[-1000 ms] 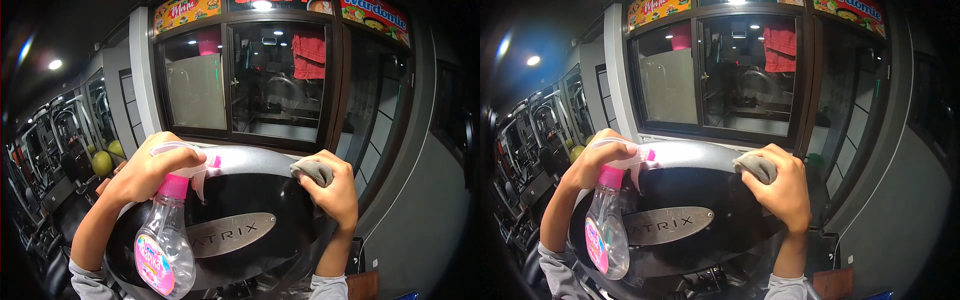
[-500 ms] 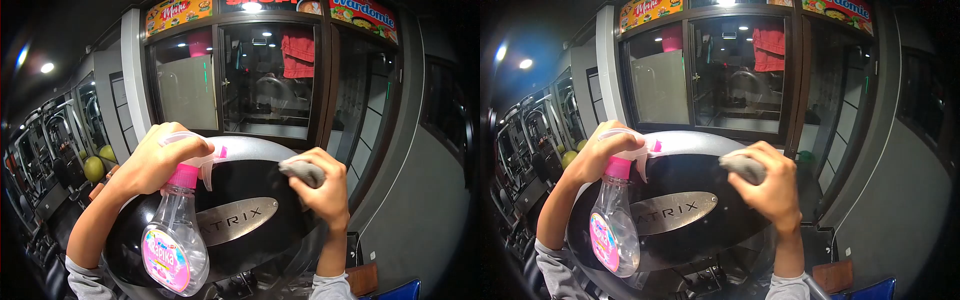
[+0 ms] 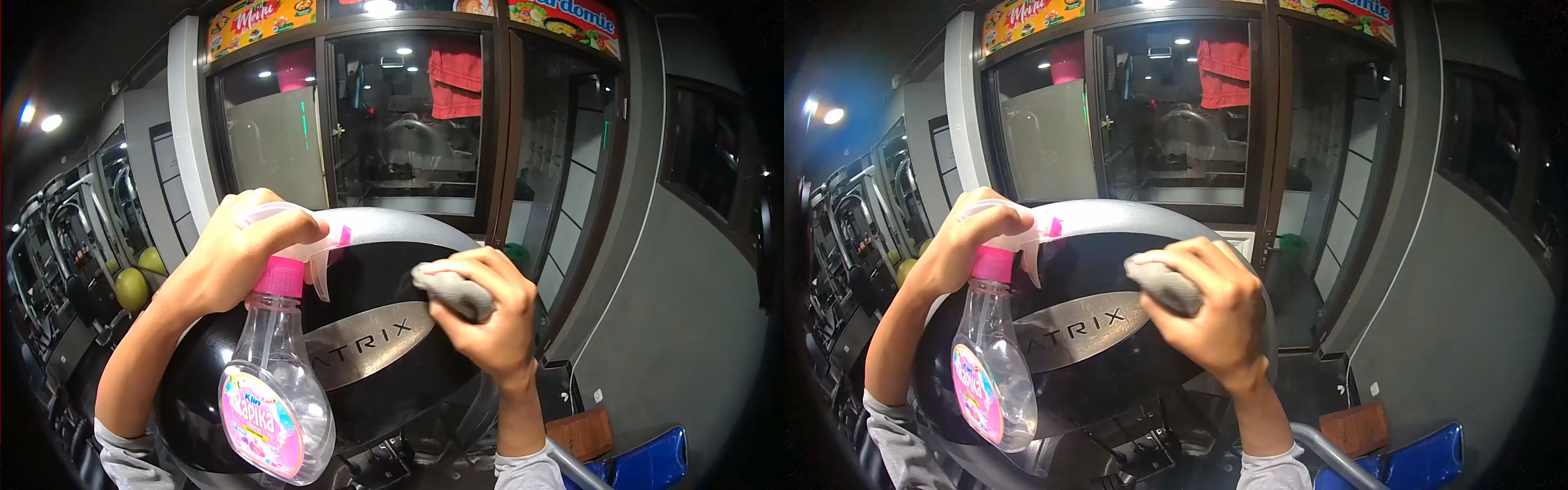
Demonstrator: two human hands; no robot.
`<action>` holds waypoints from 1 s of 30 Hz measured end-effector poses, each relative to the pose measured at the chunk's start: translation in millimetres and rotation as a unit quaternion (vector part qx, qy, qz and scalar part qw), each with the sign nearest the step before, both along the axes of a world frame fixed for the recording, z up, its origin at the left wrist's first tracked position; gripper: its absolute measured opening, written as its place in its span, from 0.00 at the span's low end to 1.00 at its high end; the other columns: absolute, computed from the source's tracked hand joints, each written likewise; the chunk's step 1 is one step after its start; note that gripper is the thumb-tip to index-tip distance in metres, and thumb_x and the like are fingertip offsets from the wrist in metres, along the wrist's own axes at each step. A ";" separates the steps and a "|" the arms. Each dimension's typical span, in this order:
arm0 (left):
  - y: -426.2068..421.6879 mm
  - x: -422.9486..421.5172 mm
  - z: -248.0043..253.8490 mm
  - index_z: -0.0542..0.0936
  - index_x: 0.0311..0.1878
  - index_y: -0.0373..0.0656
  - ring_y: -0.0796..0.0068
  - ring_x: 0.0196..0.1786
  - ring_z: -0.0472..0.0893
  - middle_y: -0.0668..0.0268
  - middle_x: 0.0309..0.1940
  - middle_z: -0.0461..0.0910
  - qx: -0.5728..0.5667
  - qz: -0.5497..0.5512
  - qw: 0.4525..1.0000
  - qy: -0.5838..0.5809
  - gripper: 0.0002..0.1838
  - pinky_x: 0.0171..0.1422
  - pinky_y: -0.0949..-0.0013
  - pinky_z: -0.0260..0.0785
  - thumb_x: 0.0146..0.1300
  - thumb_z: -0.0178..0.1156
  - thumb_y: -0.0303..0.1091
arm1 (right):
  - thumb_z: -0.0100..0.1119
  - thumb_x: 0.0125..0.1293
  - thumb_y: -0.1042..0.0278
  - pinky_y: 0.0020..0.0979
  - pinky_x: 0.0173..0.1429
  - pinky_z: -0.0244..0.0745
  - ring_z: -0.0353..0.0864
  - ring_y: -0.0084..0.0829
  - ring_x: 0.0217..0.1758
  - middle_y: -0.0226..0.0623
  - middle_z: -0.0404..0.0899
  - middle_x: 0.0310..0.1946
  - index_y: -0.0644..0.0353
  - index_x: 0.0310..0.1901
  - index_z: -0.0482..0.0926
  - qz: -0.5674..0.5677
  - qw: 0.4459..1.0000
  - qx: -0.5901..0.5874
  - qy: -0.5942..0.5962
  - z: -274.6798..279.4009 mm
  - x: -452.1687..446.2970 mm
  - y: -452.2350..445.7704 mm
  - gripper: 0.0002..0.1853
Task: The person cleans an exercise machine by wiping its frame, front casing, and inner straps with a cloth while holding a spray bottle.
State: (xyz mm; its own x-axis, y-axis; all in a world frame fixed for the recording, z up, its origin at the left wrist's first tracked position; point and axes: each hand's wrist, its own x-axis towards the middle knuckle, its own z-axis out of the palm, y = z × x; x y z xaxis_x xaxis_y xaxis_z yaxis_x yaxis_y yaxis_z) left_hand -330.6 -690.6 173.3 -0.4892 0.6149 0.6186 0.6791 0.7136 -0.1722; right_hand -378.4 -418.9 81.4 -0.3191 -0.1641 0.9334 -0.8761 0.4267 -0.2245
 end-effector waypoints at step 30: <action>70.4 67.4 -14.3 0.81 0.47 0.34 0.75 0.41 0.81 0.62 0.38 0.85 0.327 0.127 0.908 -0.230 0.22 0.52 0.69 0.72 0.70 0.59 0.47 | 0.74 0.46 0.69 0.35 0.42 0.78 0.80 0.36 0.39 0.29 0.80 0.37 0.52 0.41 0.84 -0.012 1.000 -0.019 0.014 -49.0 27.8 12.5 0.17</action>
